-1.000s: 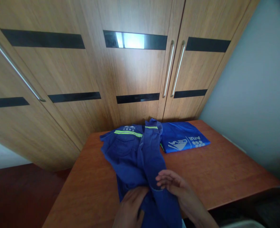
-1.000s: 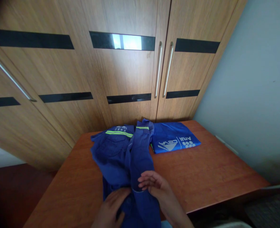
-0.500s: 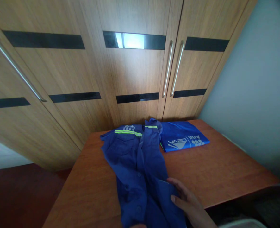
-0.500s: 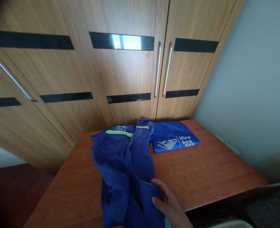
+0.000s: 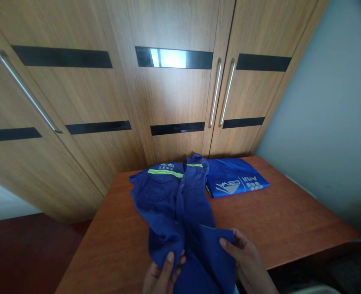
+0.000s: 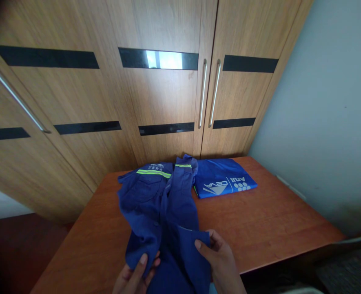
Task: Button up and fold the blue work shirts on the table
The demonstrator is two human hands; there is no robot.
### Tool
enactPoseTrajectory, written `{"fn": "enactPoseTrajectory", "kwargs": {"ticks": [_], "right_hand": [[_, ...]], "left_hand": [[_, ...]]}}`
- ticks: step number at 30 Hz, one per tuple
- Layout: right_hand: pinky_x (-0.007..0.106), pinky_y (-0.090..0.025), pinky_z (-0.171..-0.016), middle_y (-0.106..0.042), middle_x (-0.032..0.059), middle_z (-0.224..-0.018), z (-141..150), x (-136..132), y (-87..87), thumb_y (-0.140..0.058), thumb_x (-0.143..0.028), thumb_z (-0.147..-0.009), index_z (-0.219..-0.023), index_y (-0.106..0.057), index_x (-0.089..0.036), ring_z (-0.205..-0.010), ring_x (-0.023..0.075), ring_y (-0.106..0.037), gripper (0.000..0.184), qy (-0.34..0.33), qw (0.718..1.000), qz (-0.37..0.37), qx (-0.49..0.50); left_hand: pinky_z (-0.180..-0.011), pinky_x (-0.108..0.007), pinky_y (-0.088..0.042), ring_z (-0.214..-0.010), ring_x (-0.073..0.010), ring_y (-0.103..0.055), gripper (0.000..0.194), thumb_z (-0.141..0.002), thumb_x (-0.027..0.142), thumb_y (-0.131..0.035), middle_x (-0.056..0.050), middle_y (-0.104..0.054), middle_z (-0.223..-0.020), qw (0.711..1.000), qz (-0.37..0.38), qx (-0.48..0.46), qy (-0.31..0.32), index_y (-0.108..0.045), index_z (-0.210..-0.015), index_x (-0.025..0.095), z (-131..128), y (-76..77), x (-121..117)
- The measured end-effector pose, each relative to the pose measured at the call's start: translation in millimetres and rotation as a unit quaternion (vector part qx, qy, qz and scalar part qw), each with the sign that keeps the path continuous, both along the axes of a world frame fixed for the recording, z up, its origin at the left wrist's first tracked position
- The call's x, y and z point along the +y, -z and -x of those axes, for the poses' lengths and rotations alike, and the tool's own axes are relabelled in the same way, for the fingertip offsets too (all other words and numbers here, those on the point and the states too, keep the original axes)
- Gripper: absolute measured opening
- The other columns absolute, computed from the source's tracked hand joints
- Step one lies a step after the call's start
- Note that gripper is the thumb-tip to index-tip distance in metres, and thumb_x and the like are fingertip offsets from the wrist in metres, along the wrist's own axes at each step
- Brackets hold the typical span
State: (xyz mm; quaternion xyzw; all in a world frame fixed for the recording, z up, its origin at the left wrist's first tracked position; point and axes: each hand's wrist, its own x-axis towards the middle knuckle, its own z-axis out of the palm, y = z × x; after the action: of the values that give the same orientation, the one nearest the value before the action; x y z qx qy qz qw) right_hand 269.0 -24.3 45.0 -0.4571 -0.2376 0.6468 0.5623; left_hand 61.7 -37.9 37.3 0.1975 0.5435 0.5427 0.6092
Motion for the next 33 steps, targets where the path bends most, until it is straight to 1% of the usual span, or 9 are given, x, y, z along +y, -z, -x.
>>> {"fn": "enactPoseTrajectory", "kwargs": {"ticks": [3,6,10,13,17,19,23,27,33], "right_hand": [[0.031,-0.052,-0.068,-0.069,0.0025,-0.074,18.8,12.2,-11.9,-0.081,-0.038,-0.066,-0.079,-0.065,-0.019,-0.068,0.0188,-0.063,0.029,0.001,0.999,-0.031,-0.02],[0.032,-0.051,-0.073,-0.07,0.0043,-0.082,39.9,21.0,-22.6,-0.078,-0.041,-0.07,-0.084,-0.066,-0.018,-0.076,0.0205,-0.064,0.029,-0.012,0.997,-0.063,-0.041],[0.03,-0.05,-0.069,-0.067,0.0029,-0.077,57.0,22.3,-29.2,-0.073,-0.043,-0.074,-0.084,-0.065,-0.018,-0.072,0.0188,-0.062,0.028,-0.041,0.992,-0.085,-0.088],[0.027,-0.048,-0.064,-0.064,0.0017,-0.073,62.3,18.8,-28.5,-0.069,-0.039,-0.077,-0.08,-0.062,-0.018,-0.069,0.0175,-0.059,0.022,-0.048,0.978,-0.111,-0.171],[0.023,-0.045,-0.063,-0.059,0.0004,-0.071,73.2,13.6,-25.2,-0.063,-0.021,-0.077,-0.073,-0.058,-0.02,-0.068,0.0152,-0.057,0.007,-0.024,0.917,-0.216,-0.336],[0.023,-0.045,-0.064,-0.059,0.0004,-0.073,80.3,11.5,-23.1,-0.06,-0.012,-0.073,-0.072,-0.057,-0.021,-0.069,0.0149,-0.056,0.009,-0.021,0.879,-0.276,-0.389],[0.023,-0.046,-0.065,-0.06,0.0003,-0.074,86.2,11.9,-18.4,-0.056,-0.007,-0.068,-0.074,-0.057,-0.022,-0.069,0.0151,-0.057,0.016,-0.01,0.846,-0.296,-0.443],[0.023,-0.045,-0.063,-0.061,-0.0001,-0.07,80.8,17.3,-15.3,-0.058,-0.014,-0.073,-0.072,-0.058,-0.022,-0.066,0.0157,-0.058,0.008,-0.012,0.858,-0.238,-0.456],[0.027,-0.048,-0.07,-0.067,0.0032,-0.076,74.7,19.9,-8.6,-0.06,-0.031,-0.081,-0.078,-0.062,-0.02,-0.074,0.0197,-0.063,0.012,-0.046,0.916,-0.139,-0.373]], "left_hand": [[-0.072,-0.032,-0.055,-0.077,-0.0235,-0.069,0.047,-0.066,0.058,-0.071,-0.007,-0.075,-0.079,0.992,-0.041,0.115,0.033,-0.073,-0.085,0.015,-0.4,-11.1,10.0],[-0.07,-0.029,-0.053,-0.079,-0.0225,-0.067,0.045,-0.073,0.058,-0.064,-0.005,-0.073,-0.077,0.971,-0.082,0.206,0.084,-0.074,-0.084,0.016,-0.2,-21.3,16.5],[-0.062,-0.026,-0.051,-0.067,-0.0193,-0.064,0.04,-0.074,0.055,-0.064,-0.003,-0.071,-0.069,0.956,-0.111,0.255,0.096,-0.073,-0.075,0.017,-0.6,-26.0,25.7],[-0.06,-0.025,-0.051,-0.065,-0.0198,-0.064,0.038,-0.068,0.054,-0.07,-0.004,-0.072,-0.068,0.961,-0.1,0.242,0.083,-0.073,-0.075,0.016,0.3,-22.4,31.0],[-0.055,-0.023,-0.048,-0.059,-0.0174,-0.061,0.039,-0.062,0.053,-0.075,-0.003,-0.068,-0.061,0.966,-0.083,0.233,0.07,-0.07,-0.069,0.014,2.5,-17.7,31.9],[-0.056,-0.023,-0.048,-0.06,-0.0171,-0.06,0.039,-0.061,0.053,-0.075,-0.002,-0.066,-0.06,0.965,-0.09,0.235,0.07,-0.069,-0.066,0.015,3.8,-19.0,30.2],[-0.059,-0.024,-0.049,-0.063,-0.018,-0.061,0.038,-0.063,0.053,-0.074,-0.002,-0.067,-0.062,0.968,-0.075,0.223,0.088,-0.069,-0.066,0.015,6.3,-24.2,25.5],[-0.057,-0.024,-0.047,-0.06,-0.017,-0.06,0.038,-0.066,0.053,-0.072,-0.003,-0.068,-0.063,0.97,-0.071,0.216,0.093,-0.071,-0.071,0.015,5.4,-24.3,20.9],[-0.062,-0.026,-0.051,-0.066,-0.0199,-0.063,0.042,-0.067,0.055,-0.07,-0.004,-0.071,-0.07,0.967,-0.091,0.222,0.089,-0.074,-0.081,0.016,-1.0,-17.5,18.9]]}}
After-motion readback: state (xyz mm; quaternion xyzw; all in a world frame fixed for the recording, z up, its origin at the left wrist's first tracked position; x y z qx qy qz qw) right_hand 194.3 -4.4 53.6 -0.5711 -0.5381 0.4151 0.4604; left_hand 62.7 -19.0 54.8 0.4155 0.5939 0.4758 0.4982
